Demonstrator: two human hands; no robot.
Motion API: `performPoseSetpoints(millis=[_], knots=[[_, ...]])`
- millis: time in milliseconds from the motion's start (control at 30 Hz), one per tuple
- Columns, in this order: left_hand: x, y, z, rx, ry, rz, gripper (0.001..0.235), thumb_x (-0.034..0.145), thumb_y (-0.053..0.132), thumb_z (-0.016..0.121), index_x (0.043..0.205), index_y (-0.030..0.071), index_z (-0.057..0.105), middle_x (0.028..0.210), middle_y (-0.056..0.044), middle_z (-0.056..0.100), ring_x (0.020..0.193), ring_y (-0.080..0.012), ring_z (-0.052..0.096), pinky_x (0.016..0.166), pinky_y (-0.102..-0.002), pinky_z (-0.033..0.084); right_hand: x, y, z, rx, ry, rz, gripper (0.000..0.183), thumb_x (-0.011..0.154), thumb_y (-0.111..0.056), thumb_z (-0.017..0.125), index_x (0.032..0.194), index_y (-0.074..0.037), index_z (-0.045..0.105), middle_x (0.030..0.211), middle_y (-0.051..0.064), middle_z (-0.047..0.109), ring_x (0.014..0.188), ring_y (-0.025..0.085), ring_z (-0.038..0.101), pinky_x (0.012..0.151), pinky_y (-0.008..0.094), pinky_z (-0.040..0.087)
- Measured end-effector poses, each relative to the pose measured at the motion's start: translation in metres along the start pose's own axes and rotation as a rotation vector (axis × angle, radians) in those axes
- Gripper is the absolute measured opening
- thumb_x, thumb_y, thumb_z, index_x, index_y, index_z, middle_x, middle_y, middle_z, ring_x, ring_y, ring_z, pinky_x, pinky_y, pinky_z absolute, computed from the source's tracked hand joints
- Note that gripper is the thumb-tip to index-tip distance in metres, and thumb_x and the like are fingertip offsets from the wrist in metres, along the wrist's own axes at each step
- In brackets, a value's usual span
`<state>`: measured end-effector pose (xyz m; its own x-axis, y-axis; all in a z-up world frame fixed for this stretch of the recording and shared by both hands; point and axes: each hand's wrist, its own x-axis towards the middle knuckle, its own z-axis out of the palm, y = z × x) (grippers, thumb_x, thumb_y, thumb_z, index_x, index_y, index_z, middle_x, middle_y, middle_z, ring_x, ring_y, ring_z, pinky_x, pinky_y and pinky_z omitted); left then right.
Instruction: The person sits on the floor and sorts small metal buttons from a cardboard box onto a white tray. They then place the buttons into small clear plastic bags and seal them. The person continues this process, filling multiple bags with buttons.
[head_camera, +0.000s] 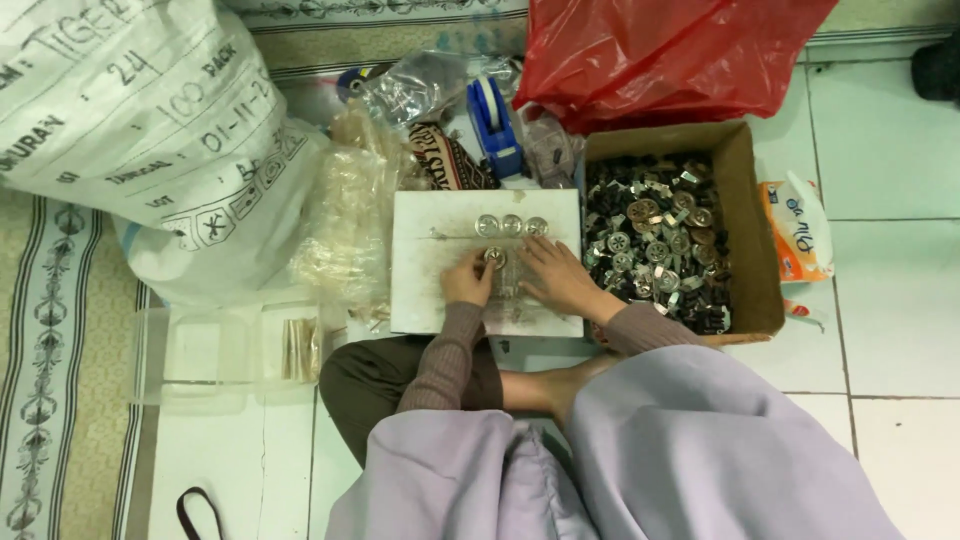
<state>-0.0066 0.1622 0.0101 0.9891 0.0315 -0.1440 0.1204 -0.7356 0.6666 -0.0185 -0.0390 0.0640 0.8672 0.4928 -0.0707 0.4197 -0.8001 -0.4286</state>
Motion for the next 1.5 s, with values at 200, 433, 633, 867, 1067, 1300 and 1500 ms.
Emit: performPoseSetpoints(millis=[200,433,633,867,1067,1300,1500], knots=[[-0.005,-0.03,0.052,0.139,0.334,0.298,0.044,0.098,0.045,0.065,0.127,0.012,0.065,0.117,-0.012,0.069,0.111,-0.0286,0.065,0.092,-0.042,0.047,0.001,-0.013,0.02,-0.298,-0.159,0.002,0.069,0.102,-0.057,0.048,0.154,-0.01,0.045,0.163,0.015,0.039,0.154,0.032,0.027,0.125,0.059,0.016],[-0.005,-0.023,0.043,0.23,0.422,0.433,0.038,0.094,0.039,0.066,0.123,0.013,0.069,0.13,-0.016,0.059,0.127,-0.0344,0.051,0.105,-0.056,0.035,-0.004,-0.01,0.03,-0.372,-0.088,0.04,0.07,0.105,-0.055,0.044,0.159,-0.013,0.037,0.166,0.015,0.034,0.154,0.03,0.028,0.126,0.058,0.013],[-0.005,-0.026,0.062,0.381,0.426,0.545,0.038,0.097,0.031,0.051,0.121,0.01,0.073,0.124,-0.01,0.073,0.128,-0.0235,0.06,0.117,-0.071,0.009,-0.017,0.015,0.057,-0.308,-0.115,0.072,0.081,0.104,-0.067,0.032,0.164,-0.014,0.024,0.17,0.012,0.023,0.156,0.027,0.021,0.127,0.058,0.008],[-0.003,-0.023,0.062,0.459,0.343,0.619,0.043,0.098,0.032,0.048,0.129,0.011,0.068,0.133,-0.007,0.069,0.133,-0.0205,0.057,0.119,-0.068,0.007,-0.014,0.024,0.065,-0.343,-0.12,0.079,0.087,0.102,-0.073,0.026,0.164,-0.012,0.023,0.17,0.013,0.022,0.157,0.028,0.02,0.126,0.058,0.009],[-0.004,-0.022,0.058,0.374,0.217,0.558,0.05,0.098,0.034,0.052,0.141,0.009,0.058,0.142,-0.014,0.061,0.137,-0.0265,0.053,0.119,-0.067,0.015,-0.013,0.022,0.054,-0.294,-0.1,0.083,0.084,0.103,-0.071,0.026,0.165,-0.015,0.02,0.17,0.012,0.021,0.157,0.029,0.02,0.126,0.059,0.006],[-0.002,0.004,0.039,0.107,0.13,0.435,0.071,0.094,0.042,0.062,0.148,0.0,0.042,0.151,-0.03,0.045,0.145,-0.0424,0.037,0.117,-0.067,0.025,-0.026,0.041,0.003,-0.184,0.148,0.258,0.07,0.107,-0.052,0.038,0.164,-0.012,0.026,0.168,0.022,0.024,0.153,0.038,0.027,0.122,0.067,0.006],[0.001,0.095,0.108,0.044,-0.073,0.641,0.077,0.092,0.037,0.061,0.157,0.008,0.033,0.153,-0.028,0.044,0.147,-0.0429,0.038,0.119,-0.063,0.028,-0.068,0.094,-0.016,0.1,0.114,0.537,0.077,0.102,-0.035,0.056,0.162,-0.001,0.021,0.166,0.034,0.011,0.152,0.052,0.019,0.118,0.072,0.018]])
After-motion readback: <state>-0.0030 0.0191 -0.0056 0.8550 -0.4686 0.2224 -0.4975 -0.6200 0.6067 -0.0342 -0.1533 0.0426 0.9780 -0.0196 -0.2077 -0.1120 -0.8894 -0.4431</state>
